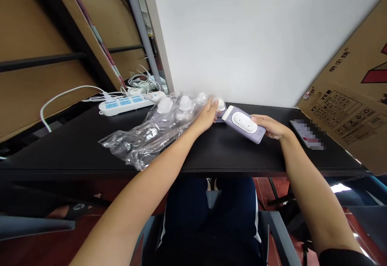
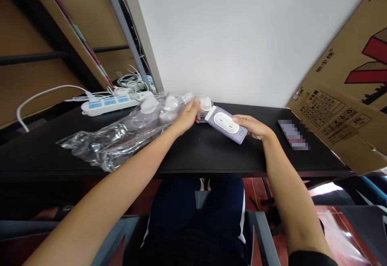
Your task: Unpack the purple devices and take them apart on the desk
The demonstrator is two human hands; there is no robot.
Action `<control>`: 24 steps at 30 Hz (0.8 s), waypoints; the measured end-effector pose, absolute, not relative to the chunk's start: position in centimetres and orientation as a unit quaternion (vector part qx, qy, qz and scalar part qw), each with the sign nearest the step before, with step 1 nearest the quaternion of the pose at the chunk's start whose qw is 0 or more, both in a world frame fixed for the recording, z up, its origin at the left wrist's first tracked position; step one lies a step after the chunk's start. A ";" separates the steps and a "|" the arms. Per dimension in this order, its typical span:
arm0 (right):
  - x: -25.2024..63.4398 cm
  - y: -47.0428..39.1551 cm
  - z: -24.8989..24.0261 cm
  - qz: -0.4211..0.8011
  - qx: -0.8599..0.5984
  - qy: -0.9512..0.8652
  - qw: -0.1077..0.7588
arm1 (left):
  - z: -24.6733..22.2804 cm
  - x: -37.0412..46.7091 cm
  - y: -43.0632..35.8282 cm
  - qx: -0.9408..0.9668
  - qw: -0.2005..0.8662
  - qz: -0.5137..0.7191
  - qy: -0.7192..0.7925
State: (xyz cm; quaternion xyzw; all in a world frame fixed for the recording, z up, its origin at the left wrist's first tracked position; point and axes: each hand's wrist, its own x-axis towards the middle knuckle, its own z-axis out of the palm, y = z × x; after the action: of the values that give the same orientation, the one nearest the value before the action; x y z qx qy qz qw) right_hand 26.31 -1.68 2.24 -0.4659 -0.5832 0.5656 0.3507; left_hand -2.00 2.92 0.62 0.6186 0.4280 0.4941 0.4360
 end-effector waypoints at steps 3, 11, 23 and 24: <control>26.8 -1.6 2.0 0.557 -0.481 -0.568 0.369 | 0.8 -2.9 3.6 0.599 0.445 0.518 0.418; 27.5 -0.5 2.1 0.515 -0.490 -0.453 0.538 | -0.3 -2.2 1.3 0.818 0.290 0.328 0.374; 25.8 0.1 2.0 0.500 -0.468 -0.327 0.651 | -0.7 0.0 1.2 0.834 0.290 0.329 0.336; 25.6 0.0 1.9 0.497 -0.469 -0.339 0.647 | -0.5 -0.1 1.2 0.805 0.336 0.345 0.346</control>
State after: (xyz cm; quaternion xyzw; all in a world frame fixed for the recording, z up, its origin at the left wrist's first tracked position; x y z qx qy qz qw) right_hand 25.60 0.00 1.92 -0.4693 -0.3386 0.4971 0.6465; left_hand -0.08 1.21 -0.52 0.8054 0.3462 0.3448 0.3356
